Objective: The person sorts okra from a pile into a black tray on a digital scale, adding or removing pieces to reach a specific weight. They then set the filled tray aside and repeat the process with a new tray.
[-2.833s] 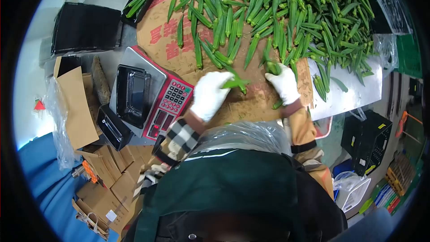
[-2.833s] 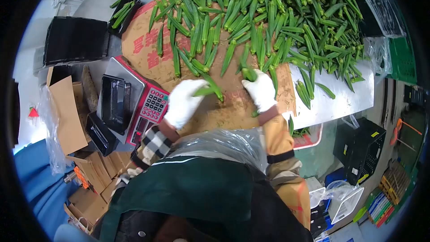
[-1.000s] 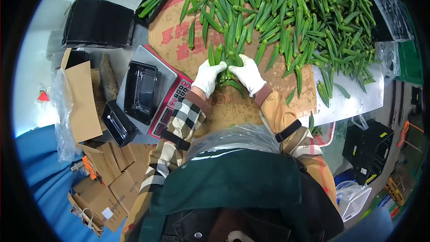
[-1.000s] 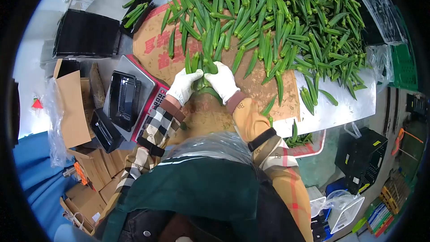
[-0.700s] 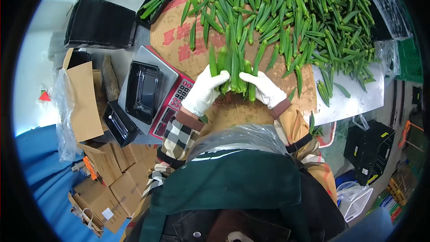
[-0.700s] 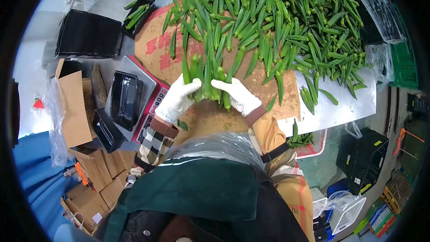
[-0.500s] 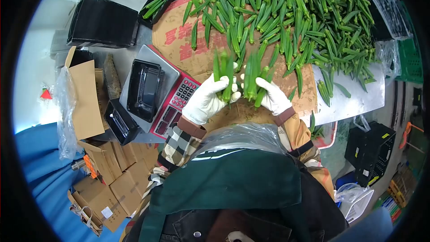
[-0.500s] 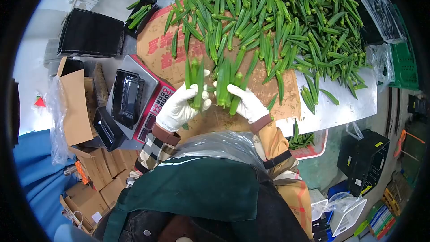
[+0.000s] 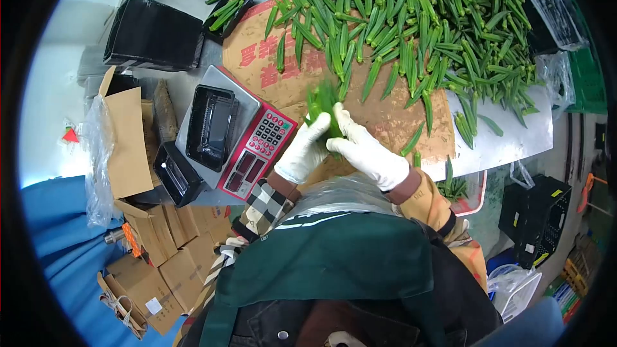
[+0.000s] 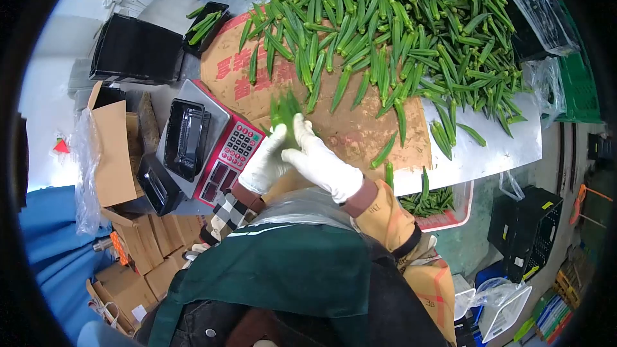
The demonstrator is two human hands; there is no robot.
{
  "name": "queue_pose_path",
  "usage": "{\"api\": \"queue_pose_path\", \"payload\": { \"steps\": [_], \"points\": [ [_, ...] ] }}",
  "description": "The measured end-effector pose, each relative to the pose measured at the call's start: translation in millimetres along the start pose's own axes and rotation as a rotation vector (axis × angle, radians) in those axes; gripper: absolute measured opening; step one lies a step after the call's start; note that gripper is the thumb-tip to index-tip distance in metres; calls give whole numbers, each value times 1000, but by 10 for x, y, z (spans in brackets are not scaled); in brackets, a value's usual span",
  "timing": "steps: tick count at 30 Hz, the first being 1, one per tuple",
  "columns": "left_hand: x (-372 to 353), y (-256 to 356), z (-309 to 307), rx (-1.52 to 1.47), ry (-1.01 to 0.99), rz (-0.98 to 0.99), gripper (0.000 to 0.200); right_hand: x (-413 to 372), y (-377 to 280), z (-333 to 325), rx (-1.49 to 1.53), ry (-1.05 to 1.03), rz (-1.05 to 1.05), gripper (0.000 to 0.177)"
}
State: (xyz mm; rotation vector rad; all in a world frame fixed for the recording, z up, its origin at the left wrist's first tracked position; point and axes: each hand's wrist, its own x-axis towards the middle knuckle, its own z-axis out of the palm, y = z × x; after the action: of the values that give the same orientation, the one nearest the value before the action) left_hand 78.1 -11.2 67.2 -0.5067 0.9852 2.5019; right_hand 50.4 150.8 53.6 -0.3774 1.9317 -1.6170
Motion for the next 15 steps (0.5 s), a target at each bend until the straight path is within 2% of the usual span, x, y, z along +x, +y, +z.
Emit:
{"api": "queue_pose_path", "payload": {
  "steps": [1, 2, 3, 4, 5, 6, 8, 10, 13, 15],
  "points": [
    [13, -20, -89, -146, -23, -4, 63, -69, -174, -83, -116, -53, -88, 74],
    [13, -19, -142, -291, -48, -8, 62, -105, -316, -176, 48, -90, -64, 71],
    [-43, 32, -80, -270, -6, 38, 64, -132, -441, -280, 212, -126, -40, 68],
    [-61, 57, -112, -278, -56, 47, 67, -146, -483, -346, 377, -164, -15, 65],
    [-82, 85, -161, -285, -105, 58, 69, -168, -437, -350, 683, -126, 43, 57],
    [-104, 117, -196, -292, -154, 70, 72, -191, -434, -397, 743, -95, 65, 55],
    [-180, 231, -103, -277, -77, 105, 79, -237, -425, -526, 862, -38, 114, 52],
    [-321, 429, -113, -201, -19, 144, 82, -269, -234, -568, 832, 37, 105, 48],
    [-592, 887, -330, -123, 13, 349, 80, -369, 32, -655, 809, 150, 154, 46],
    [-842, 1278, -444, 96, 187, 503, 76, -427, 137, -691, 774, 211, 195, 44]
  ]
}}
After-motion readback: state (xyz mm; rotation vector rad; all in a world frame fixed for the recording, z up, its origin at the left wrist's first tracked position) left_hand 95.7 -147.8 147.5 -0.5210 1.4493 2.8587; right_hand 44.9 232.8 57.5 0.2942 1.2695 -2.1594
